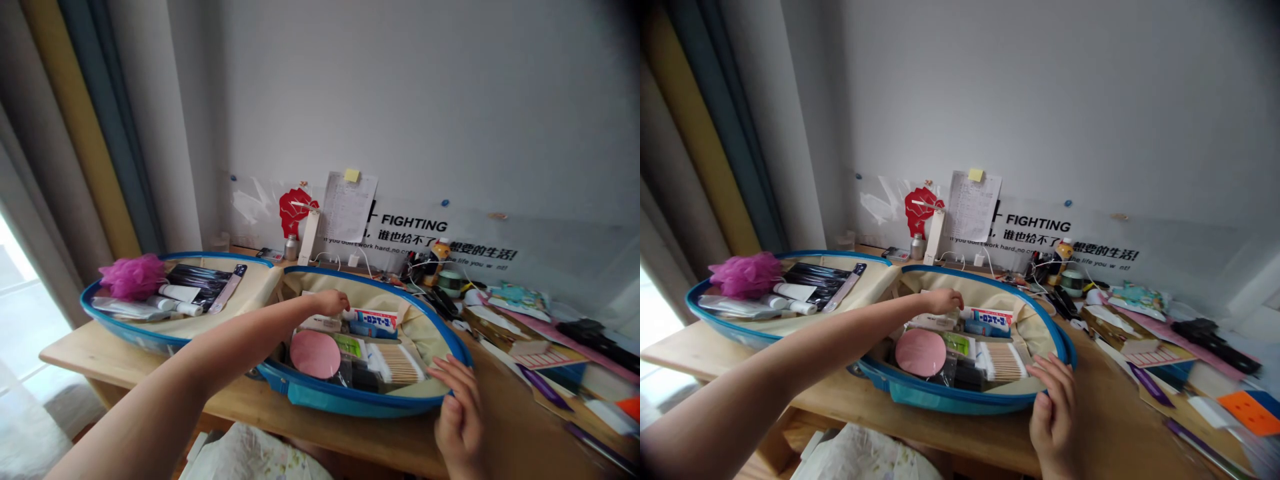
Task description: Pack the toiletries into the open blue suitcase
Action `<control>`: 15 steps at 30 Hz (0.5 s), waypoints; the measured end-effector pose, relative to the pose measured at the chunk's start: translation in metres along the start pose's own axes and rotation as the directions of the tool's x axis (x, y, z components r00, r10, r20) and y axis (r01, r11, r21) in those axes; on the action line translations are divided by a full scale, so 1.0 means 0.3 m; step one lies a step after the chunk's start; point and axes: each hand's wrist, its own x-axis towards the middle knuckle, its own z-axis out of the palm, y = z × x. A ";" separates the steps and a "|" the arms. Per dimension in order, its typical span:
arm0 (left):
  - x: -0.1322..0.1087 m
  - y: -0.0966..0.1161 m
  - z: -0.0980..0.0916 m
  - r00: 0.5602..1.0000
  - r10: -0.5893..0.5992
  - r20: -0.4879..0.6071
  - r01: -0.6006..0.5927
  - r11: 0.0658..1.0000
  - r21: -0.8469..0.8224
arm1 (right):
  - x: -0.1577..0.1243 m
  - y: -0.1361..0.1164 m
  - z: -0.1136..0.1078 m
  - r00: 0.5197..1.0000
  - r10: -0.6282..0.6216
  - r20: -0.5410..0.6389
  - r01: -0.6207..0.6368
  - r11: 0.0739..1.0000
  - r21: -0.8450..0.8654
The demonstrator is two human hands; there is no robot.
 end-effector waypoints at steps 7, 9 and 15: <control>-0.007 -0.003 0.012 0.998 -0.065 -0.023 0.056 0.960 -0.273 | 0.003 -0.005 -0.003 1.000 -0.008 0.007 0.008 1.000 -0.007; -0.004 -0.004 0.016 0.997 -0.062 -0.034 0.048 0.945 -0.324 | 0.000 -0.003 -0.004 1.000 -0.003 0.012 0.003 1.000 -0.005; -0.002 -0.014 0.017 0.998 -0.032 -0.045 0.014 0.932 -0.361 | -0.008 0.005 -0.001 1.000 0.011 -0.004 -0.011 1.000 0.010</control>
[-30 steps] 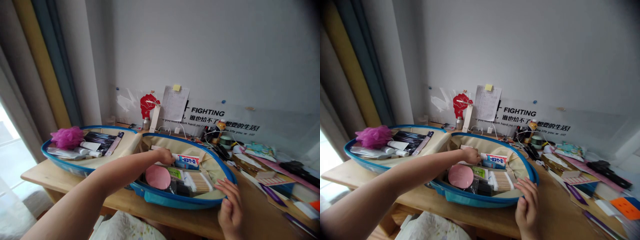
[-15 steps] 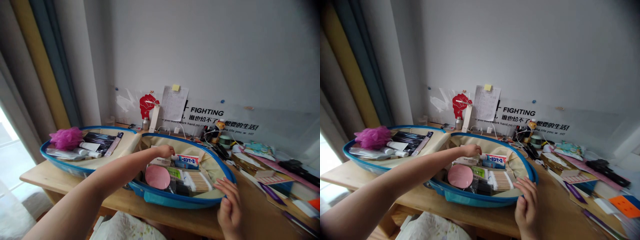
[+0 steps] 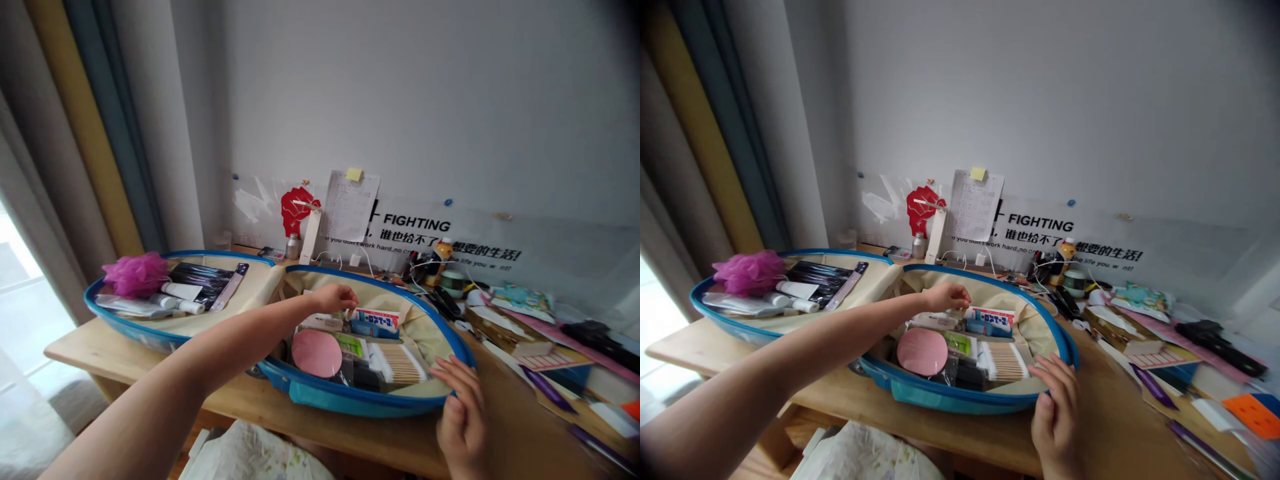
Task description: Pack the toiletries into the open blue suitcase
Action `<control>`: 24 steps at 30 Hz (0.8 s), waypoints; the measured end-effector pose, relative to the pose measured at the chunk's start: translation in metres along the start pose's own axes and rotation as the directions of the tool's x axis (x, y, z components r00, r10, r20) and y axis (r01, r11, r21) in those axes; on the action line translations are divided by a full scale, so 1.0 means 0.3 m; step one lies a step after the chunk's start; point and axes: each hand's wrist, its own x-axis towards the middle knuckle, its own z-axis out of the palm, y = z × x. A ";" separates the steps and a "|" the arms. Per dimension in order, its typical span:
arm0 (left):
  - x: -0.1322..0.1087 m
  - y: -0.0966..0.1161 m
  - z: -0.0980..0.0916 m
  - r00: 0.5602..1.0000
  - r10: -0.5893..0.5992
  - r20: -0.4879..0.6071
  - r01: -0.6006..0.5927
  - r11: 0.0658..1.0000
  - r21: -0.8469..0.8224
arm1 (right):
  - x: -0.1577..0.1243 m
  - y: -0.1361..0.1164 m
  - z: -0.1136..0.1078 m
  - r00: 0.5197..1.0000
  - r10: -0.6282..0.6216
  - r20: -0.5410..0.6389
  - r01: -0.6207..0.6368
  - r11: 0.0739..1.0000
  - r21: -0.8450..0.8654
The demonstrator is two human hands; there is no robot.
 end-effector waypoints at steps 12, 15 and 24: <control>-0.015 0.009 0.030 0.997 -0.049 0.053 0.044 0.994 0.100 | 0.004 -0.006 0.000 1.000 0.016 0.002 -0.016 1.000 -0.004; -0.015 0.012 0.031 0.997 -0.063 0.040 0.060 0.995 0.084 | 0.001 -0.005 0.001 1.000 0.014 -0.009 -0.014 1.000 -0.005; -0.008 0.018 0.026 0.994 -0.101 -0.035 0.092 0.976 -0.198 | 0.005 -0.005 -0.001 1.000 0.001 -0.002 -0.001 1.000 -0.013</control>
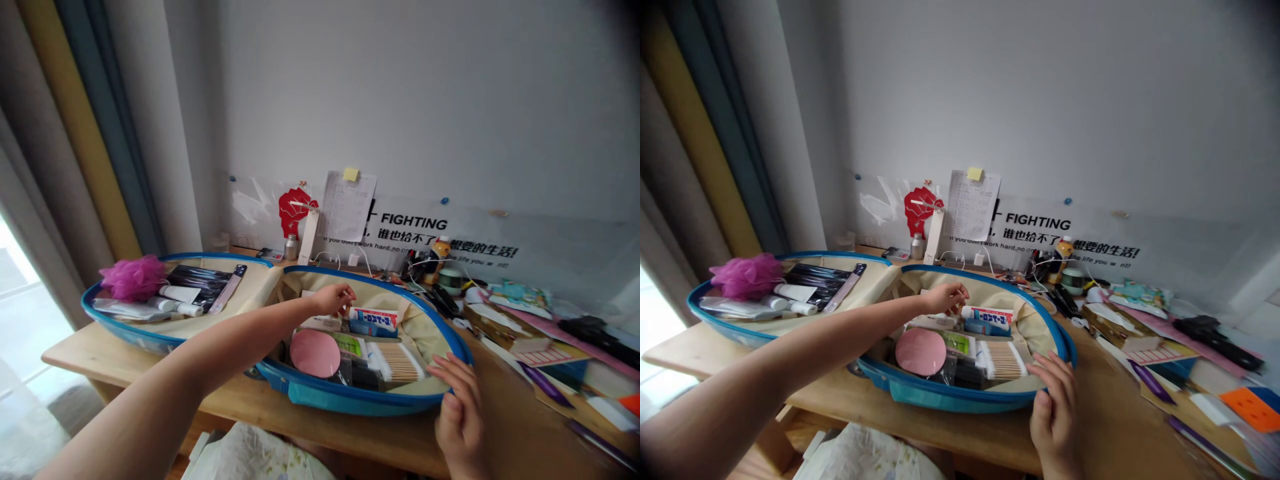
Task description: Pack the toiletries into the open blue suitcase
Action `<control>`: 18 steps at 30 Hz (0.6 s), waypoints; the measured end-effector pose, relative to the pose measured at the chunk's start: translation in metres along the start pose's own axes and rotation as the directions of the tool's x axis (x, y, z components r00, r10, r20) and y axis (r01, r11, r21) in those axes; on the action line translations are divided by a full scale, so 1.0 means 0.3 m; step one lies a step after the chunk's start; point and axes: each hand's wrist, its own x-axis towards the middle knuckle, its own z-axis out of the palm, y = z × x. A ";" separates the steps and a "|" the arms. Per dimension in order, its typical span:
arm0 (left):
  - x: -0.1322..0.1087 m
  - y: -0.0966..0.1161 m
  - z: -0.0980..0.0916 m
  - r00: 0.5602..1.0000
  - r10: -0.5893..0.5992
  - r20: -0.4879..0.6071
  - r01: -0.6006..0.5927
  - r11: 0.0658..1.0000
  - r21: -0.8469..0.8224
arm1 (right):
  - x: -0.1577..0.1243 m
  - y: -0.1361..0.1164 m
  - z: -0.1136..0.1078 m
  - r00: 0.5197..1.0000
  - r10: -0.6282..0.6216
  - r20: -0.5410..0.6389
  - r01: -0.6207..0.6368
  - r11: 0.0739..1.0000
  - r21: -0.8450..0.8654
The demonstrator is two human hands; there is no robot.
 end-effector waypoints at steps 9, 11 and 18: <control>0.003 -0.014 -0.005 0.990 0.052 0.128 -0.028 0.983 -0.181 | 0.000 0.000 0.002 1.000 -0.004 0.000 0.004 1.000 0.010; 0.004 -0.017 -0.007 0.986 0.073 0.148 -0.041 0.977 -0.210 | -0.002 0.000 0.003 1.000 0.001 -0.005 -0.001 1.000 0.014; 0.013 -0.033 -0.001 0.985 0.100 0.142 -0.057 0.959 -0.277 | -0.001 -0.005 0.003 1.000 0.006 -0.008 -0.006 1.000 0.023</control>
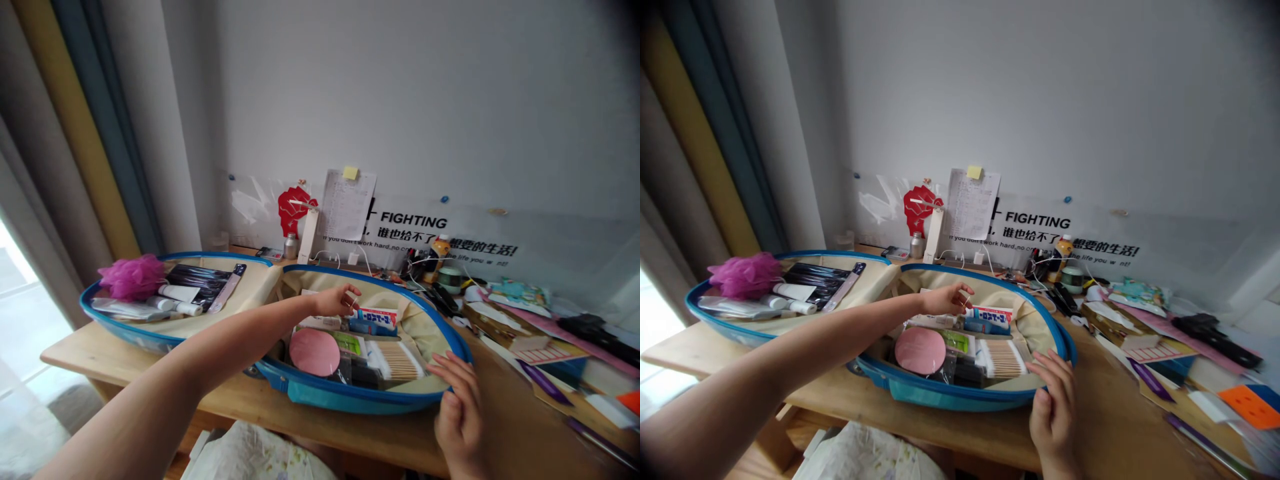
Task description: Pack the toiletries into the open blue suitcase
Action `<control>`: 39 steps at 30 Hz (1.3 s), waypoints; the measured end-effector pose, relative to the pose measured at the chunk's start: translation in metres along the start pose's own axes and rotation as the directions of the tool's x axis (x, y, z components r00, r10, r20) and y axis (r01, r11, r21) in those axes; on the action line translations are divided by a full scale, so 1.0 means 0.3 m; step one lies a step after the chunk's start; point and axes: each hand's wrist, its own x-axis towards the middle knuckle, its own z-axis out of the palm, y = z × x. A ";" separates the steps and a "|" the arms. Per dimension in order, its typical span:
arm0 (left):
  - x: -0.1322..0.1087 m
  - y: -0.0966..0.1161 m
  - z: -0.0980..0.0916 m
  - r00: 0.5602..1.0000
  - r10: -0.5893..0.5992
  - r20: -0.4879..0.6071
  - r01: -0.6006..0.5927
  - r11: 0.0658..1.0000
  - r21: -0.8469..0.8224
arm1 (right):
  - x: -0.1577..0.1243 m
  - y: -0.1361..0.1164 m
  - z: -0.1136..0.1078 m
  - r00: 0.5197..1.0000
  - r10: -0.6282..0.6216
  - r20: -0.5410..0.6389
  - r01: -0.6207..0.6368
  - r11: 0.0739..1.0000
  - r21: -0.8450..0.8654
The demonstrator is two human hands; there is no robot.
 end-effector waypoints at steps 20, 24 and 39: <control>0.026 -0.033 -0.004 0.994 -0.069 -0.087 0.063 0.996 -0.066 | 0.003 -0.001 -0.003 1.000 -0.013 0.013 0.013 1.000 -0.005; 0.020 -0.018 0.000 0.992 -0.059 -0.111 0.051 0.996 -0.076 | 0.003 -0.002 -0.003 1.000 0.001 0.012 -0.001 1.000 -0.007; -0.010 0.007 -0.032 0.989 0.025 -0.148 -0.040 0.994 -0.099 | 0.001 0.001 -0.002 1.000 0.005 0.006 -0.005 1.000 -0.020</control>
